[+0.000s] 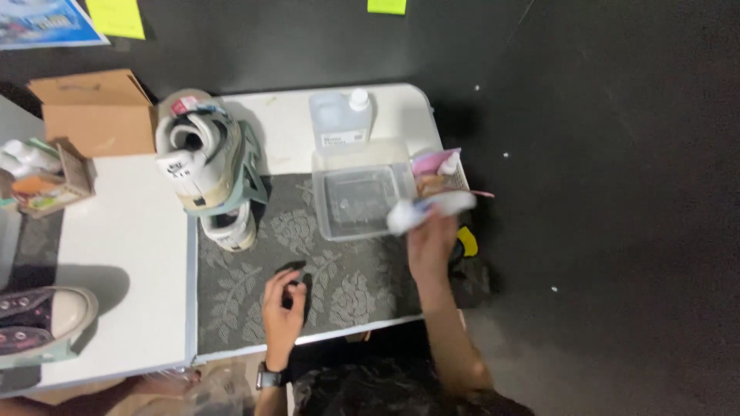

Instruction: The person pours liquid from a large bottle into a plastic container, then adds a smaller amount of liquid from a second bottle. They use a pink brush to stir the mixture in the container, creating a soapy solution.

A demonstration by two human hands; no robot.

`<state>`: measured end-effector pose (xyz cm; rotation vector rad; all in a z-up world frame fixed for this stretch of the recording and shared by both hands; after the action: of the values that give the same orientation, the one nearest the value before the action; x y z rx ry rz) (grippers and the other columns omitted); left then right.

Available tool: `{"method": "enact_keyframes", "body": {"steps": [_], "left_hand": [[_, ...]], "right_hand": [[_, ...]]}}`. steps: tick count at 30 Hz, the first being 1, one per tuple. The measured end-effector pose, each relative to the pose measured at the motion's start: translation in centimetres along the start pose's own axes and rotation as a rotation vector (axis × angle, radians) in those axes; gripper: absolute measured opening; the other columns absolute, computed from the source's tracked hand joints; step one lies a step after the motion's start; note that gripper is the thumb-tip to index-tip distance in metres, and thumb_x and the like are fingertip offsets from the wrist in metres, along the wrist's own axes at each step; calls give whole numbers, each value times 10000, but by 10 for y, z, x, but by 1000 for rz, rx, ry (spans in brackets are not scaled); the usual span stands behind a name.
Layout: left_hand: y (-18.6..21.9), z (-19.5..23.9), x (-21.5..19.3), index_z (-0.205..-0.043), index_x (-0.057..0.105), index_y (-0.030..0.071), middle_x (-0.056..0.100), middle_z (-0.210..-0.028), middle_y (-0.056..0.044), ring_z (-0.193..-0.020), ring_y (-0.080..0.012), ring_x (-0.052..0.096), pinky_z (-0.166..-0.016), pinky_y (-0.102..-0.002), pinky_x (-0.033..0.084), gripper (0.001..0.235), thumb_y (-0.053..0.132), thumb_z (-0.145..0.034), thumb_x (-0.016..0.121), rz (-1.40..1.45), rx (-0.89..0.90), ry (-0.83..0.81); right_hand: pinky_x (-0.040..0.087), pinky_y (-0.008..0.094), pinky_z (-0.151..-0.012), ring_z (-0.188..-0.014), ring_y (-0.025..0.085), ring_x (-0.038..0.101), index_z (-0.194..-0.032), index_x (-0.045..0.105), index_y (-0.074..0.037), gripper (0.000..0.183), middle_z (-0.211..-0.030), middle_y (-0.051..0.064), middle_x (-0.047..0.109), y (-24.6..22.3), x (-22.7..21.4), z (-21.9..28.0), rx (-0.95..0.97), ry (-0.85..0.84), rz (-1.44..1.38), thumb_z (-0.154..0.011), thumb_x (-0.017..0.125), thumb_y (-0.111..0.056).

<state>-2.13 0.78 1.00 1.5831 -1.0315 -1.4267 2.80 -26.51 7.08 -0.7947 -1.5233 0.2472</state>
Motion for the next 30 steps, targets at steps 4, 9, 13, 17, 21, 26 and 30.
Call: {"method": "enact_keyframes", "body": {"steps": [4, 9, 13, 17, 21, 26, 30], "left_hand": [[7, 0, 1, -1153, 712, 106, 623, -1266, -91, -1125, -207, 614, -925, -313, 488, 240, 195, -951, 618, -13, 12, 41], [3, 5, 5, -1151, 711, 100, 632, -1262, -107, -1204, -252, 592, -1062, -400, 452, 235, 153, -943, 615, -20, 52, 62], [3, -8, -6, -1147, 717, 112, 633, -1273, -92, -1199, -235, 595, -1035, -383, 460, 233, 176, -949, 613, -51, 73, 22], [4, 1, -2, -1178, 708, 134, 628, -1297, -72, -1192, -220, 601, -984, -361, 479, 268, 255, -967, 597, -55, 1, 14], [-4, 13, 0, -1149, 712, 129, 639, -1271, -107, -1208, -265, 601, -1063, -421, 451, 214, 184, -979, 593, -44, 77, 45], [-6, -8, 0, -1105, 720, 105, 647, -1226, -112, -1179, -257, 620, -1026, -371, 472, 186, 157, -985, 588, -41, 128, 52], [-4, -11, 1, -1111, 702, 117, 660, -1228, -106, -1184, -266, 620, -1014, -383, 467, 184, 189, -994, 580, -55, 170, 39]], "right_hand": [[592, 379, -719, -883, 224, 700, -1195, 509, -148, 389, -1000, 98, 707, -2, 17, 9, -47, 145, 242, -899, 762, -157], [638, 238, -595, -840, 176, 719, -1303, 550, -109, 405, -1077, 87, 681, -3, 9, 6, -177, 486, 6, -948, 703, -232], [622, 332, -692, -959, 235, 720, -1313, 526, -128, 467, -1129, 128, 719, 17, 5, 1, -28, 125, 123, -916, 765, -182], [588, 343, -803, -952, 209, 708, -1337, 468, -133, 541, -1070, 148, 743, 5, 22, 30, 200, -213, 344, -918, 790, -250], [607, 243, -566, -883, 169, 689, -1272, 580, -145, 367, -1105, 57, 663, 5, 1, 9, -155, 466, -63, -938, 726, -188], [532, 231, -622, -1039, 185, 671, -1505, 526, -127, 567, -1348, 93, 642, 4, 8, -25, -248, 425, -72, -968, 677, -232], [548, 377, -830, -949, 227, 706, -1374, 442, -89, 674, -1053, 173, 747, 9, 28, -2, 223, -204, 471, -864, 798, -349]]}}
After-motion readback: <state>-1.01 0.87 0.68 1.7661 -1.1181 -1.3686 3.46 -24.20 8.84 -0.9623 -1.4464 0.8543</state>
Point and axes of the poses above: each hand's wrist, its own z-axis away from the middle knuckle, its own x-axis out of the palm, y = z × x, the point moved 1 cm from there along -z, towards the middle knuckle
